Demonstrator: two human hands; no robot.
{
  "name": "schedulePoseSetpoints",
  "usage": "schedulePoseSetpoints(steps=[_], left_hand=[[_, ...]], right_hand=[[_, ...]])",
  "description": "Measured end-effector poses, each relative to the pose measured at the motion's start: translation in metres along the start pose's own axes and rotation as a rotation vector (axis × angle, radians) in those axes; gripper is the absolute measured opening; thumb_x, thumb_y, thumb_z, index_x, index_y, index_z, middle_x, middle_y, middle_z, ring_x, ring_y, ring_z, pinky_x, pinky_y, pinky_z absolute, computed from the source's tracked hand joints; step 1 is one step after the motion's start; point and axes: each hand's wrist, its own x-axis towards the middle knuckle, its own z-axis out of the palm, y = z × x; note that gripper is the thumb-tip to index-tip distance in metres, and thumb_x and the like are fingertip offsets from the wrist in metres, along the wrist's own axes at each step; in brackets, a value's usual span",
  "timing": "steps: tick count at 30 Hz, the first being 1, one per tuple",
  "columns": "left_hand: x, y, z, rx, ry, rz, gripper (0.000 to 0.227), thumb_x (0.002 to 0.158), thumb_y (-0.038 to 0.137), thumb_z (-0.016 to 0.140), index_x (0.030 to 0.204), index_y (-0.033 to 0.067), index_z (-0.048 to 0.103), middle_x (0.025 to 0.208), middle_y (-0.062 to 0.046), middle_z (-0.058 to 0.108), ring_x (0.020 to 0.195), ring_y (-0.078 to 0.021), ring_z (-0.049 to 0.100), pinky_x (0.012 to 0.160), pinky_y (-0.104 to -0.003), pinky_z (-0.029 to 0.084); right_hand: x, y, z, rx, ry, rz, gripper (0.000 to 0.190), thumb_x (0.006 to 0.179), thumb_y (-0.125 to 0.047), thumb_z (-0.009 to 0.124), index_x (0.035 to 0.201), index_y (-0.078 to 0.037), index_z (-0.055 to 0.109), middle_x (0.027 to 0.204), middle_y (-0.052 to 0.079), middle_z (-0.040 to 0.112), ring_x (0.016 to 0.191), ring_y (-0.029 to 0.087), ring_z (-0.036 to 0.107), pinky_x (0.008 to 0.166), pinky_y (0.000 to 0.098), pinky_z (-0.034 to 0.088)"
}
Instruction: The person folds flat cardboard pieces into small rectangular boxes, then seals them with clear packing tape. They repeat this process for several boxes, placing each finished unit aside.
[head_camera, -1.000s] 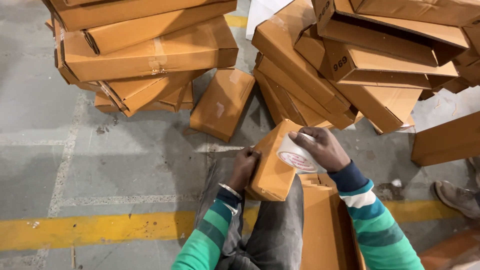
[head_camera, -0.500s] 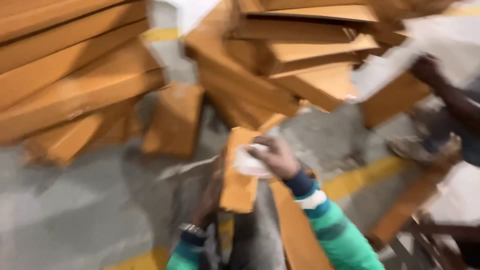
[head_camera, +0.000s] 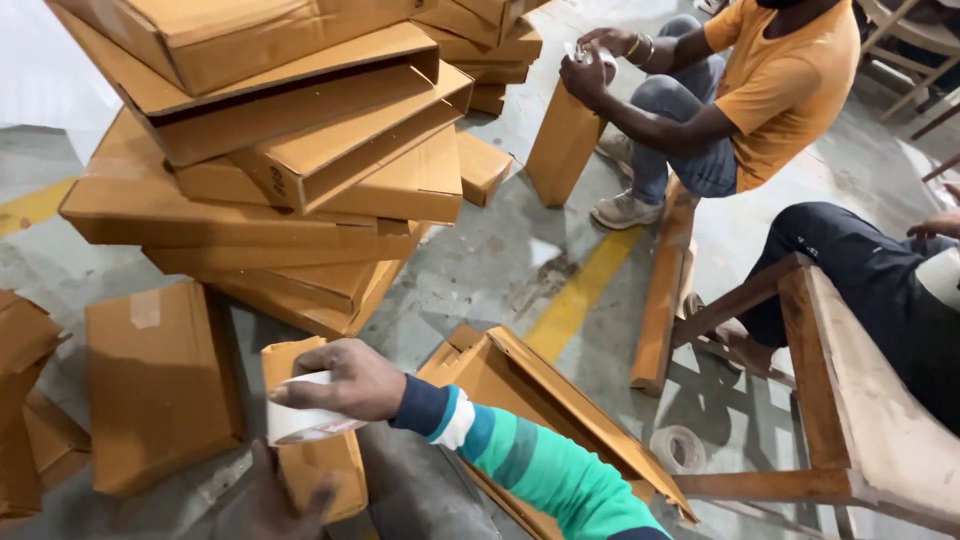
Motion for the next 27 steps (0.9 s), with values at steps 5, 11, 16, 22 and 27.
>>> schedulePoseSetpoints(steps=[5, 11, 16, 22, 27], left_hand=[[0.066, 0.050, -0.003, 0.319, -0.047, -0.267, 0.159, 0.046, 0.086, 0.076, 0.157, -0.0158, 0.026, 0.146, -0.039, 0.046, 0.125, -0.0512, 0.054, 0.099, -0.055, 0.046], [0.081, 0.045, -0.045, 0.529, -0.165, -0.192, 0.104, 0.071, 0.055, 0.076, 0.150, -0.0029, 0.040, 0.146, -0.030, 0.049, 0.131, -0.0433, 0.050, 0.109, -0.052, 0.042], [0.089, 0.073, -0.052, 0.547, -0.185, -0.278, 0.094, 0.066, 0.044, 0.080, 0.141, 0.0016, 0.044, 0.142, -0.024, 0.051, 0.129, -0.0421, 0.051, 0.106, -0.053, 0.042], [0.099, 0.102, -0.080, 0.390, -0.107, -0.278, 0.112, 0.070, 0.040, 0.083, 0.154, -0.0071, 0.026, 0.145, -0.026, 0.049, 0.121, -0.0435, 0.054, 0.104, -0.055, 0.042], [0.114, 0.093, -0.083, 0.290, -0.165, -0.357, 0.111, 0.070, 0.034, 0.085, 0.152, -0.0061, 0.022, 0.149, -0.027, 0.045, 0.117, -0.0450, 0.055, 0.097, -0.054, 0.044]], right_hand=[[0.006, -0.004, 0.014, -0.065, 0.029, 0.031, 0.045, 0.094, -0.050, 0.067, 0.085, -0.006, 0.075, 0.067, 0.010, 0.065, 0.060, 0.020, 0.061, 0.060, 0.0354, 0.050], [0.038, 0.037, 0.042, -0.054, 0.025, -0.086, 0.043, 0.095, -0.041, 0.072, 0.119, -0.007, 0.063, 0.097, 0.012, 0.070, 0.090, 0.021, 0.069, 0.078, 0.0362, 0.056], [0.034, 0.017, 0.026, 0.161, -0.191, -0.215, 0.039, 0.102, -0.027, 0.063, 0.132, -0.002, 0.057, 0.115, 0.008, 0.067, 0.107, 0.016, 0.063, 0.091, 0.0316, 0.053], [-0.012, 0.000, 0.020, 0.250, -0.123, 0.074, 0.020, 0.098, -0.018, 0.069, 0.103, 0.001, 0.070, 0.089, 0.001, 0.069, 0.084, 0.005, 0.061, 0.073, 0.0240, 0.051], [-0.039, 0.044, 0.014, 0.345, -0.010, 0.215, 0.016, 0.093, -0.013, 0.073, 0.097, 0.002, 0.071, 0.087, 0.002, 0.073, 0.081, 0.007, 0.063, 0.071, 0.0247, 0.051]])
